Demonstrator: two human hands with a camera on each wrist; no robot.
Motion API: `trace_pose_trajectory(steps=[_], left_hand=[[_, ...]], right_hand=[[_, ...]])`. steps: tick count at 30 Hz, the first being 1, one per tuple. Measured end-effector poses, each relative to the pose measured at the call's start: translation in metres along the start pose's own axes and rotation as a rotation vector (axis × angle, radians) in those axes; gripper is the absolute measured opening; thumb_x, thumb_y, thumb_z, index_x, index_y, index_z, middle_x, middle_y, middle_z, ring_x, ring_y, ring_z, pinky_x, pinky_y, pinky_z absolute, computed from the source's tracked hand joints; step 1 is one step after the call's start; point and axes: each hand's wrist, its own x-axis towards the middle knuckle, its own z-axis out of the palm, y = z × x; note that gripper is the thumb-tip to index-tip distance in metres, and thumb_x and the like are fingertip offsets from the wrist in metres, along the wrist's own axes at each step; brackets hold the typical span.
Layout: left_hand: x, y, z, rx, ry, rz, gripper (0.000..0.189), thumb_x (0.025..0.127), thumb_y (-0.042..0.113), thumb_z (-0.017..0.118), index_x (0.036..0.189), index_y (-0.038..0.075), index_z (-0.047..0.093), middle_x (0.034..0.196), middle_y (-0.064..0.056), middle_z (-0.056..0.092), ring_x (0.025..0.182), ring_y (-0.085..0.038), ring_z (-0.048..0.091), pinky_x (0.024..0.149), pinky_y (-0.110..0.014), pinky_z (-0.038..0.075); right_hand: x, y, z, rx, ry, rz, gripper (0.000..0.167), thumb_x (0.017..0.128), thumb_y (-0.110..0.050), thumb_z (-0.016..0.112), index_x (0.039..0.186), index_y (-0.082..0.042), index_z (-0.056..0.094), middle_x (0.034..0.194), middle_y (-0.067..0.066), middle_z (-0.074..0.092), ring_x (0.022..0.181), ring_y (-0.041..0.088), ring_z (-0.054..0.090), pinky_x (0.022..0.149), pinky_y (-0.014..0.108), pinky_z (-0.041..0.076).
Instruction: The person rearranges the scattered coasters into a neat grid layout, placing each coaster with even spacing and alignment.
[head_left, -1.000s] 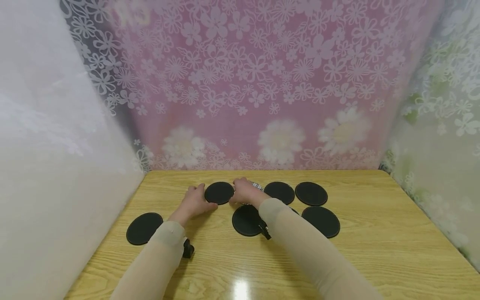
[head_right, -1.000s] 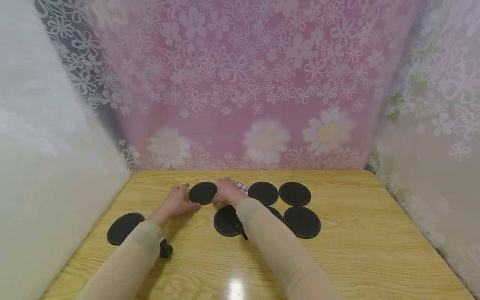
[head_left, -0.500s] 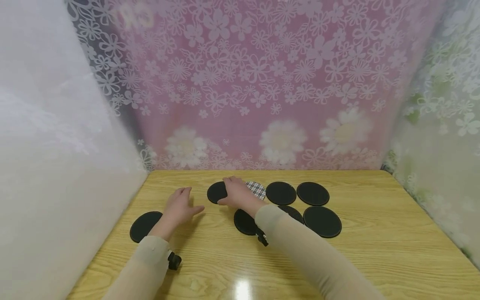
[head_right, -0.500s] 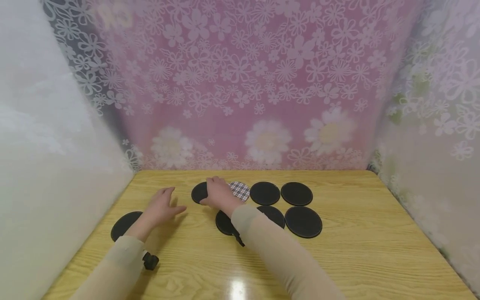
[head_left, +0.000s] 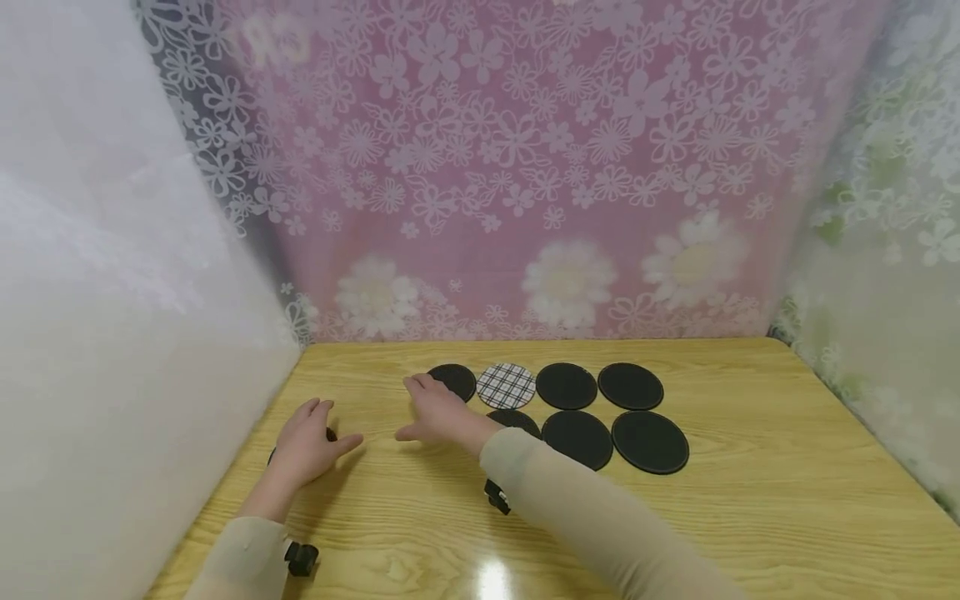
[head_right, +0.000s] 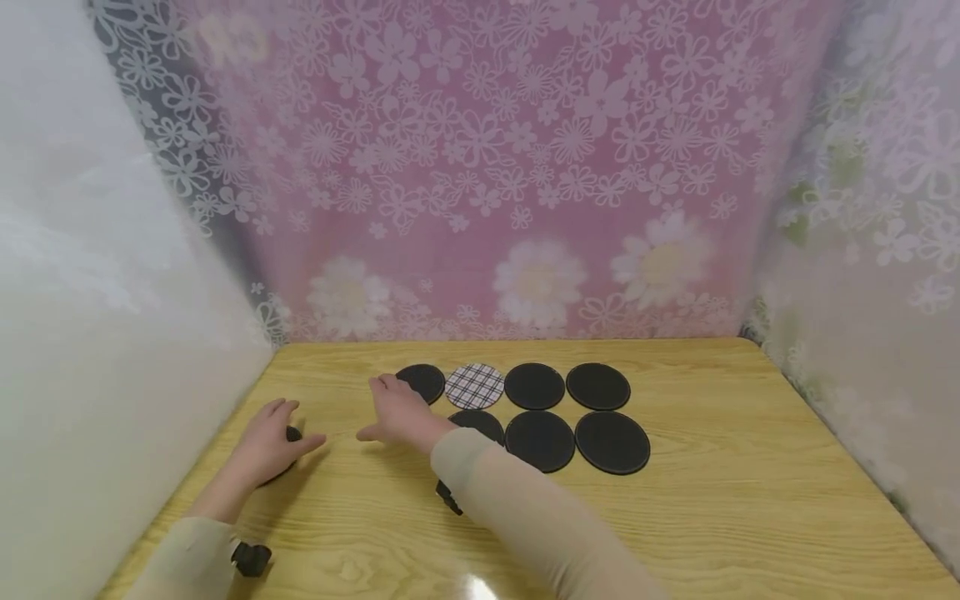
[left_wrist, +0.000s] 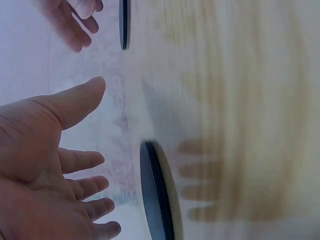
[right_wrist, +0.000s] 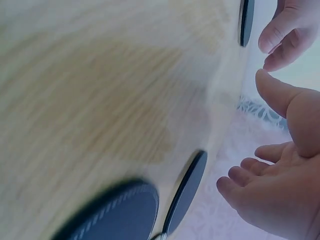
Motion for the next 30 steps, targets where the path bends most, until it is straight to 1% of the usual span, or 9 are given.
trace_pose_trajectory(steps=[3, 6, 9, 14, 17, 21, 27, 30], left_hand=[[-0.008, -0.012, -0.002, -0.014, -0.009, -0.026, 0.095, 0.105, 0.045, 0.077, 0.164, -0.016, 0.032, 0.168, -0.046, 0.022, 0.152, -0.067, 0.024, 0.119, -0.079, 0.027], [-0.015, -0.021, -0.006, -0.041, -0.026, -0.041, 0.1, 0.105, 0.047, 0.076, 0.166, -0.015, 0.027, 0.169, -0.046, 0.019, 0.153, -0.069, 0.02, 0.119, -0.08, 0.026], [-0.019, -0.027, -0.012, -0.058, -0.035, -0.043, 0.103, 0.104, 0.048, 0.077, 0.167, -0.015, 0.025, 0.168, -0.047, 0.02, 0.152, -0.069, 0.022, 0.118, -0.08, 0.029], [-0.025, -0.038, -0.019, -0.039, -0.036, -0.057, 0.105, 0.101, 0.048, 0.081, 0.163, -0.019, 0.028, 0.16, -0.051, 0.028, 0.146, -0.069, 0.032, 0.113, -0.078, 0.037], [-0.029, -0.045, -0.022, -0.036, -0.04, -0.067, 0.107, 0.1, 0.048, 0.082, 0.162, -0.021, 0.028, 0.157, -0.052, 0.029, 0.144, -0.07, 0.034, 0.113, -0.077, 0.038], [-0.03, -0.051, -0.024, -0.029, -0.052, -0.068, 0.111, 0.098, 0.049, 0.084, 0.16, -0.023, 0.028, 0.157, -0.052, 0.03, 0.142, -0.071, 0.034, 0.113, -0.077, 0.038], [-0.032, -0.061, -0.027, 0.006, -0.068, -0.084, 0.114, 0.089, 0.05, 0.092, 0.154, -0.025, 0.037, 0.15, -0.053, 0.037, 0.136, -0.073, 0.04, 0.109, -0.076, 0.041], [-0.032, -0.066, -0.027, 0.037, -0.075, -0.085, 0.113, 0.086, 0.05, 0.093, 0.15, -0.026, 0.041, 0.146, -0.053, 0.042, 0.131, -0.074, 0.042, 0.107, -0.076, 0.042]], right_hand=[[0.0, -0.008, 0.006, -0.014, -0.02, -0.019, 0.093, 0.104, -0.044, 0.08, 0.173, -0.006, 0.031, 0.176, 0.015, 0.034, 0.161, 0.032, 0.036, 0.127, 0.045, 0.037], [0.001, -0.014, 0.011, -0.013, -0.034, -0.019, 0.094, 0.104, -0.045, 0.08, 0.174, -0.008, 0.03, 0.177, 0.014, 0.033, 0.162, 0.031, 0.035, 0.127, 0.045, 0.036], [0.001, -0.019, 0.015, -0.01, -0.035, -0.021, 0.094, 0.103, -0.044, 0.081, 0.174, -0.007, 0.031, 0.177, 0.014, 0.034, 0.162, 0.03, 0.035, 0.128, 0.044, 0.035], [0.003, -0.025, 0.023, -0.017, -0.048, -0.037, 0.095, 0.102, -0.045, 0.082, 0.173, -0.006, 0.032, 0.176, 0.013, 0.035, 0.162, 0.028, 0.036, 0.127, 0.04, 0.036], [0.006, -0.03, 0.028, -0.021, -0.058, -0.041, 0.096, 0.102, -0.046, 0.082, 0.173, -0.007, 0.032, 0.176, 0.013, 0.035, 0.162, 0.027, 0.036, 0.127, 0.039, 0.036], [0.01, -0.035, 0.032, -0.053, -0.057, -0.043, 0.096, 0.101, -0.05, 0.081, 0.173, -0.008, 0.034, 0.175, 0.013, 0.038, 0.161, 0.026, 0.038, 0.127, 0.038, 0.036], [0.016, -0.046, 0.044, -0.111, -0.053, -0.051, 0.091, 0.101, -0.056, 0.078, 0.17, -0.009, 0.041, 0.169, 0.01, 0.045, 0.156, 0.027, 0.044, 0.123, 0.036, 0.04], [0.019, -0.051, 0.052, -0.151, -0.053, -0.043, 0.089, 0.101, -0.06, 0.077, 0.168, -0.011, 0.046, 0.164, 0.007, 0.05, 0.151, 0.026, 0.047, 0.12, 0.035, 0.042]])
